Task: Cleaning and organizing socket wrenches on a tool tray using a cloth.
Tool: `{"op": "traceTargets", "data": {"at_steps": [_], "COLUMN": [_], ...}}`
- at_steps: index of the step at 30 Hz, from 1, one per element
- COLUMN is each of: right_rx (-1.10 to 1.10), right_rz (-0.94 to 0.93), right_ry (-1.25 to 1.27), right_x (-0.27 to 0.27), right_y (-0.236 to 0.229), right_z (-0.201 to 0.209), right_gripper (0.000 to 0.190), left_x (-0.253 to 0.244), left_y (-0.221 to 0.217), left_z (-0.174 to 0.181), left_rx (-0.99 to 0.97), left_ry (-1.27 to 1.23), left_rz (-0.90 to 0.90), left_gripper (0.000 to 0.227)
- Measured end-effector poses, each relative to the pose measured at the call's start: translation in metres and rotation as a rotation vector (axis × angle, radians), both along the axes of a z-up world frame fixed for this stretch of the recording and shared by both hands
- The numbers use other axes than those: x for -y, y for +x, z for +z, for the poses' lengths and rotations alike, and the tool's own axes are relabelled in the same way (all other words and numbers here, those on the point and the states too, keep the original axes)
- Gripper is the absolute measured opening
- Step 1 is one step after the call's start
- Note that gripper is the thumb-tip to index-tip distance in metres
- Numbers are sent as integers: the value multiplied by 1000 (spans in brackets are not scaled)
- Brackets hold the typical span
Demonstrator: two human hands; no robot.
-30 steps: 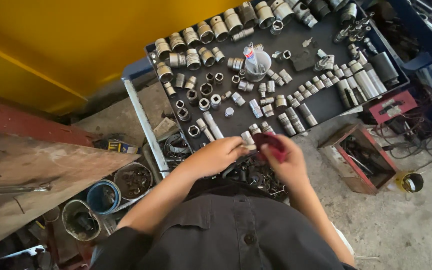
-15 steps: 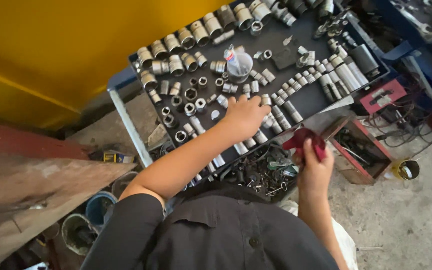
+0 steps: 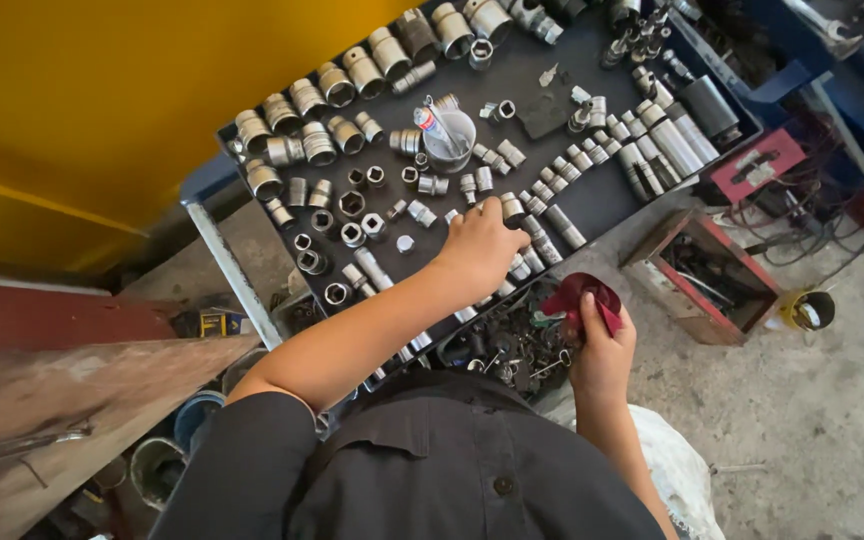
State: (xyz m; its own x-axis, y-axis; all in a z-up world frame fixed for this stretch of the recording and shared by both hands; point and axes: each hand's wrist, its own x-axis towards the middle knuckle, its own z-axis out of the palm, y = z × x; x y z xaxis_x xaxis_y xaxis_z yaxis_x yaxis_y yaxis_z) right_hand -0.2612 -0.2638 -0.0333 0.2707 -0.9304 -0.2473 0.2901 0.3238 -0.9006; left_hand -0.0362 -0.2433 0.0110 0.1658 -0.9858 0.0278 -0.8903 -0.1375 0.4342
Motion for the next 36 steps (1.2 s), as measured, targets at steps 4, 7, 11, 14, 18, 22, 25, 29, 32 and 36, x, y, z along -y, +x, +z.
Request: {"op": "traceTargets", "data": {"at_steps": [4,7,11,14,18,22,25,29,32,36], "right_rx": [-19,-10,29,19,-23,0,-40,-37,-13,19], "right_rz": [-27,-38,-33,-34,-65,-45,-68,-77,-65,-48], "right_ry": [20,34,52,41,57,23,16,39,35,40], "right_x": [2,3,4,4,4,4,6,5,6,6], "right_y": [2,2,2,1,6,2,4,6,9,14], "right_z": [-4,-4,-3,-7,2,-8,-7,-7,-9,-7], "right_gripper": [10,11,11,11,14,14,12,12,11,9], "left_x": [2,2,0,-5,-2,8,15,17,21,18], "left_y": [3,4,5,6,8,6,4,-3,-4,-13], "left_z": [-8,-5,9,12,7,7,2,-22,-40,-31], "left_rx": [-91,-127,-177,-208,-130,8,23,16,-33,-120], "left_ry": [51,88,115,89,155,13,39,58,26,-123], "left_rz": [-13,-30,-33,-37,-25,27,55,46,91,148], "left_gripper": [29,30,40,39,30,30,25,24,34,47]}}
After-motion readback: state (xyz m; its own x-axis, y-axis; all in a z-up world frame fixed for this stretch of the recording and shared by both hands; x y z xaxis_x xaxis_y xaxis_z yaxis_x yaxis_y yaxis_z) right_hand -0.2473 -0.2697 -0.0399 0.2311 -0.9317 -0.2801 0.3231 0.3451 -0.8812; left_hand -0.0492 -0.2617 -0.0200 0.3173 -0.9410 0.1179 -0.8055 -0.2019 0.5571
